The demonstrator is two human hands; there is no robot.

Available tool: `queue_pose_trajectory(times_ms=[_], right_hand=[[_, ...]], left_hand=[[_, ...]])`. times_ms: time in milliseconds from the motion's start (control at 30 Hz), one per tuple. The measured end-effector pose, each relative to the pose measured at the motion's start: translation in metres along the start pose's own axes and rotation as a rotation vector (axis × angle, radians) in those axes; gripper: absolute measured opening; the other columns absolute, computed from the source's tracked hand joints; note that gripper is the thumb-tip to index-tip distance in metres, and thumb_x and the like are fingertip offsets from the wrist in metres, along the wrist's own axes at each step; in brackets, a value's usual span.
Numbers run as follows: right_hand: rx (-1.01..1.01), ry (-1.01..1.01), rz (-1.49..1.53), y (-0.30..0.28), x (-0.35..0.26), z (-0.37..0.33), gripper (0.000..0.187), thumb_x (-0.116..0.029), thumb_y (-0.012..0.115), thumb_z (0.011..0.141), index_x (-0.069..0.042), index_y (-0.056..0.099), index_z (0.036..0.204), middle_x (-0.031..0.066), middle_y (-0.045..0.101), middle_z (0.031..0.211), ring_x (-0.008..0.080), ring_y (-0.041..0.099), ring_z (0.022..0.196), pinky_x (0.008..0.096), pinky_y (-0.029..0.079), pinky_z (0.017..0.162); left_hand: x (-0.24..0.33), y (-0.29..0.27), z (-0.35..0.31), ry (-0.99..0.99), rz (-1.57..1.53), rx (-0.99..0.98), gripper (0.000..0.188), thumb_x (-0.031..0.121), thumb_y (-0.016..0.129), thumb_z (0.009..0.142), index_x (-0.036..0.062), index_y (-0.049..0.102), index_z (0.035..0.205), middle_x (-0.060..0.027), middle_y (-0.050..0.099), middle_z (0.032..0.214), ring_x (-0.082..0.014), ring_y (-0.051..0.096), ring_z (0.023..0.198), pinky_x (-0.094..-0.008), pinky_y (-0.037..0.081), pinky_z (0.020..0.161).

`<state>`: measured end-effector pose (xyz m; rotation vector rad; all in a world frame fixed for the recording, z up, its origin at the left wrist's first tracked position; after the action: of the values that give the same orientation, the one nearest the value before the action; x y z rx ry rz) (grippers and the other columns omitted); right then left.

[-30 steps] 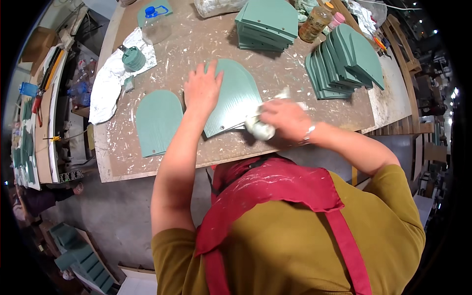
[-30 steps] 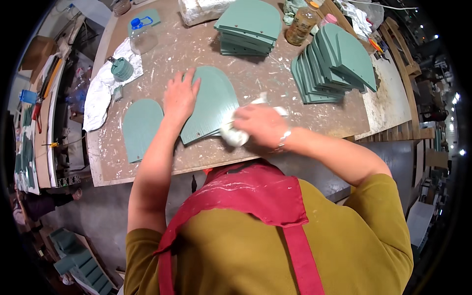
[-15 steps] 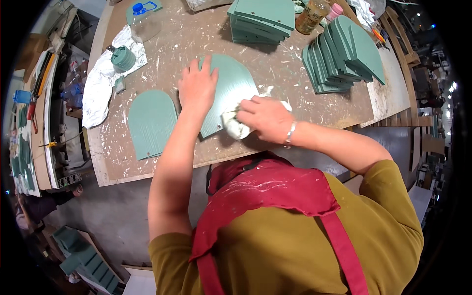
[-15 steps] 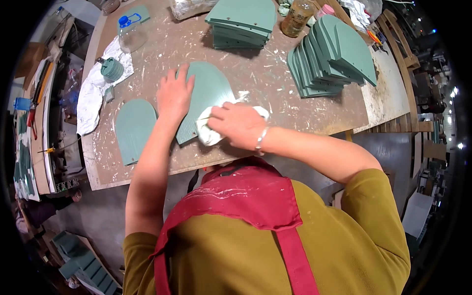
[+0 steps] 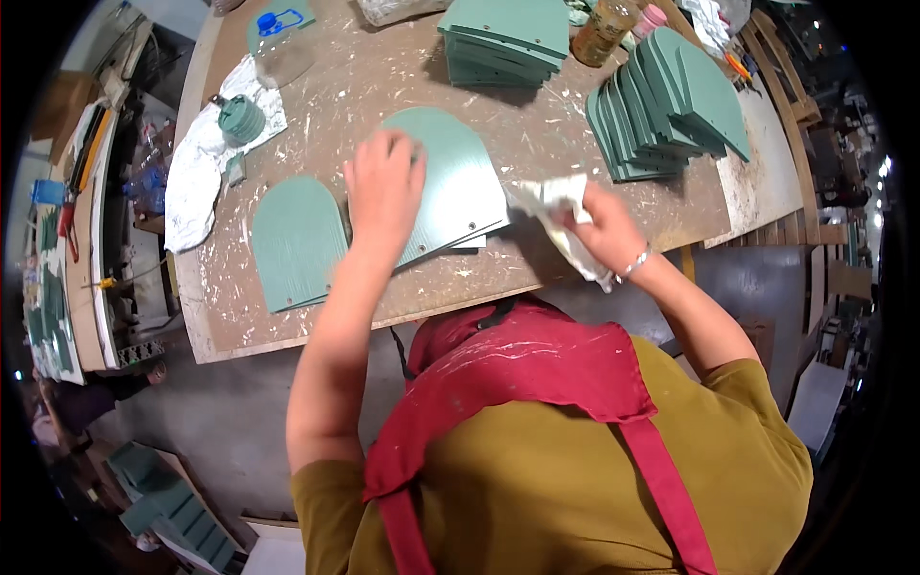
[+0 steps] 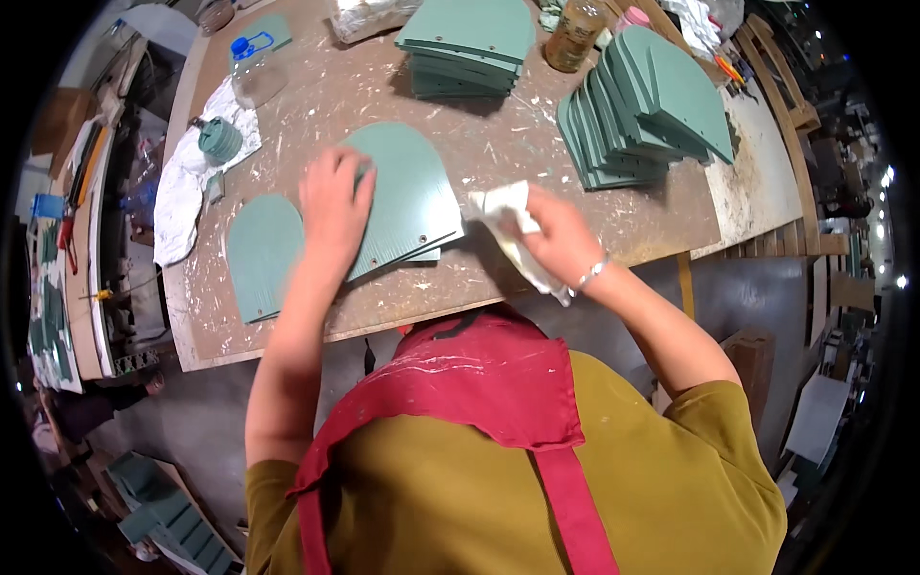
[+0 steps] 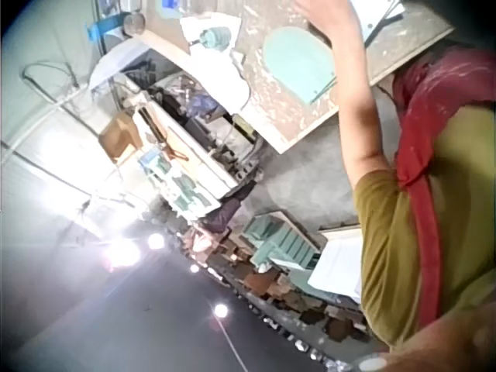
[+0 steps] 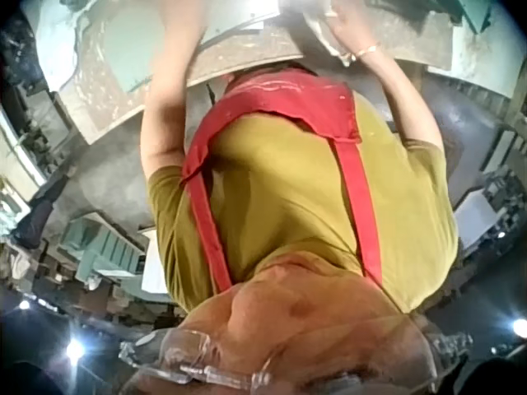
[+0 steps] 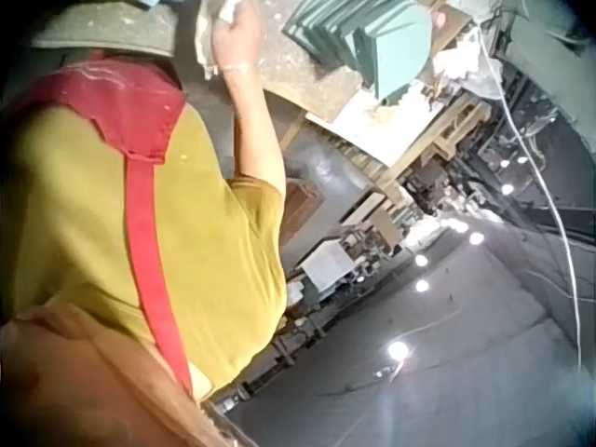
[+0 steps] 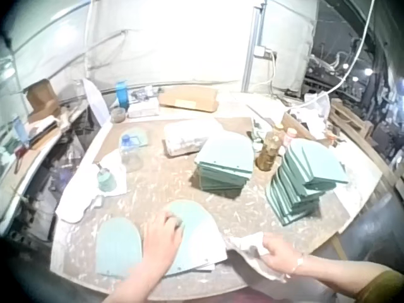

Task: The person sands the surface and edges of several green wooden components using a sanding block and then wipes them with a cloth and a liquid from a bottle.

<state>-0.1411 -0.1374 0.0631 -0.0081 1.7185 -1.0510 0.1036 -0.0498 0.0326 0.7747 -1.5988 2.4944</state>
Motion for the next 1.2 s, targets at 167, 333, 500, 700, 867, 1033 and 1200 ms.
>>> queue_pose_trajectory(times_ms=[167,333,500,700,867,1033,1200], right_hand=[[-0.036,0.228,0.312,0.023,0.041,0.001,0.029,-0.015,0.062,0.088,-0.001,0.062,0.113,0.0132,0.066,0.103,0.0207,0.063,0.095,0.0330,0.047,0.086],[-0.025,0.053,0.353,0.036,0.012,0.021,0.029,-0.013,0.061,0.087,0.000,0.061,0.113,0.0125,0.062,0.111,0.0263,0.061,0.101,0.0344,0.046,0.089],[0.010,-0.043,0.201,0.048,0.011,0.028,0.028,-0.012,0.058,0.084,-0.008,0.062,0.112,0.0155,0.061,0.103,0.0371,0.058,0.097,0.0410,0.047,0.084],[-0.008,-0.094,0.032,0.045,0.009,0.030,0.026,-0.011,0.054,0.084,-0.008,0.062,0.108,0.0151,0.060,0.097,0.0386,0.058,0.092,0.0442,0.048,0.079],[0.007,-0.086,0.043,0.044,0.006,0.029,0.027,-0.010,0.053,0.083,-0.007,0.062,0.108,0.0151,0.060,0.098,0.0386,0.058,0.093,0.0438,0.048,0.079],[0.016,-0.073,0.054,0.044,0.005,0.028,0.027,-0.010,0.054,0.082,-0.007,0.061,0.109,0.0153,0.059,0.099,0.0389,0.058,0.094,0.0442,0.048,0.080],[0.033,-0.070,0.043,0.047,0.009,0.027,0.028,-0.010,0.055,0.082,-0.007,0.061,0.110,0.0160,0.059,0.101,0.0394,0.058,0.096,0.0443,0.048,0.081]], left_hand=[[0.043,0.000,-0.045,-0.008,-0.110,-0.130,0.036,0.023,0.071,0.076,0.0089,0.058,0.107,-0.0123,0.047,0.122,-0.0315,0.044,0.117,-0.0448,0.031,0.097],[0.043,0.000,-0.043,-0.037,-0.140,-0.244,0.043,0.024,0.072,0.075,0.0095,0.053,0.111,-0.0133,0.041,0.127,-0.0324,0.037,0.124,-0.0448,0.024,0.104],[0.041,0.001,-0.043,0.007,-0.141,-0.303,0.043,0.023,0.072,0.075,0.0111,0.052,0.112,-0.0124,0.040,0.131,-0.0353,0.031,0.132,-0.0460,0.021,0.107],[0.039,0.005,-0.043,0.008,-0.163,-0.326,0.045,0.020,0.071,0.074,0.0129,0.051,0.113,-0.0113,0.039,0.133,-0.0374,0.027,0.135,-0.0494,0.019,0.107],[0.037,0.007,-0.044,-0.043,-0.181,-0.378,0.049,0.018,0.069,0.074,0.0125,0.048,0.119,-0.0116,0.038,0.134,-0.0378,0.024,0.137,-0.0511,0.016,0.109],[0.044,0.007,-0.045,-0.065,-0.165,-0.344,0.054,0.017,0.067,0.075,0.0114,0.046,0.124,-0.0117,0.038,0.134,-0.0376,0.022,0.138,-0.0523,0.013,0.112],[0.043,0.007,-0.045,-0.082,-0.161,-0.383,0.055,0.017,0.066,0.076,0.0099,0.044,0.126,-0.0115,0.037,0.135,-0.0376,0.020,0.139,-0.0519,0.012,0.112]])
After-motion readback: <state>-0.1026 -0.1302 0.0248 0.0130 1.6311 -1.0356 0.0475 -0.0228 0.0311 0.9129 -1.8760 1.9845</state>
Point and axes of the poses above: each hand's wrist, its own z-axis towards the middle knuckle, its own y-axis out of the palm, x = y × z, the point moved 5 cm from there along z, towards the middle knuckle
